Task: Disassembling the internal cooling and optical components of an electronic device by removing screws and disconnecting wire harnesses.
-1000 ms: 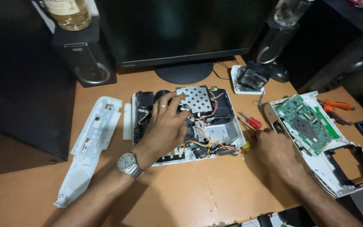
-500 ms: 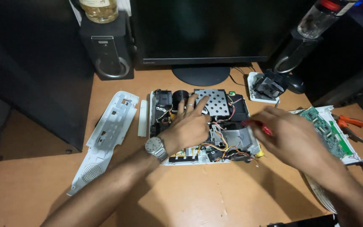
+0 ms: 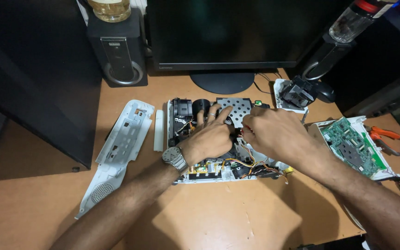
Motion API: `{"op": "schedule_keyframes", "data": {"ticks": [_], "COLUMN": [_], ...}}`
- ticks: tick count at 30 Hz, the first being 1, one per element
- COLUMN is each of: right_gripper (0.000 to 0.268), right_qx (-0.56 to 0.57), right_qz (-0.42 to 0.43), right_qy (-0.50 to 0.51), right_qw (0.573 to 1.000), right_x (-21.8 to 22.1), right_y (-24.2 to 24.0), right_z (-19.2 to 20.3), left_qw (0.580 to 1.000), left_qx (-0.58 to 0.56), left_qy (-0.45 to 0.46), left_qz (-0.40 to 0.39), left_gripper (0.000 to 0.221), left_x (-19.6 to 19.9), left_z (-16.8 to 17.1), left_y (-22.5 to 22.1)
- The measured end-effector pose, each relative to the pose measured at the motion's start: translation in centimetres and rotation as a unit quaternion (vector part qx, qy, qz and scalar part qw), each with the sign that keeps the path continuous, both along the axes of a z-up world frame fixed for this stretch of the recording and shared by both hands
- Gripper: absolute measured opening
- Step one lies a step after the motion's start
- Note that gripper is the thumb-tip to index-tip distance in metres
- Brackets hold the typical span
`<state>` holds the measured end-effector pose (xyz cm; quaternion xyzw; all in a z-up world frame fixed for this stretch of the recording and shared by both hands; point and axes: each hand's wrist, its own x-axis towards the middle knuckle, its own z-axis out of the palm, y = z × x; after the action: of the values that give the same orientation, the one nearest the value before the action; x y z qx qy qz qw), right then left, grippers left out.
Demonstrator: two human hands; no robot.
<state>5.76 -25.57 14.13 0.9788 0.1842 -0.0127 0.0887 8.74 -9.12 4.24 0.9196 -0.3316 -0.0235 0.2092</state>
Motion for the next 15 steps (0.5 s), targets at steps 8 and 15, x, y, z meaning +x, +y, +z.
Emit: {"op": "schedule_keyframes", "data": {"ticks": [8,15], "right_gripper": [0.020,0.016], "right_qx": [-0.020,0.074], "right_qz": [0.026,0.061], "right_qy": [0.035,-0.061], "right_qw": [0.999,0.994], "right_x": [0.7,-1.2], "right_y": [-0.5,-3.5], "right_z": [-2.7,-6.5], "left_qw": [1.000,0.999], "left_qx": [0.007,-0.019], "left_qy": [0.005,0.032], "left_qz": [0.016,0.039], "left_gripper": [0.033,0.032], "left_x": [0.1,0.4], "left_z": [-0.4,-0.7], "left_y": [-0.6,-1.1]}}
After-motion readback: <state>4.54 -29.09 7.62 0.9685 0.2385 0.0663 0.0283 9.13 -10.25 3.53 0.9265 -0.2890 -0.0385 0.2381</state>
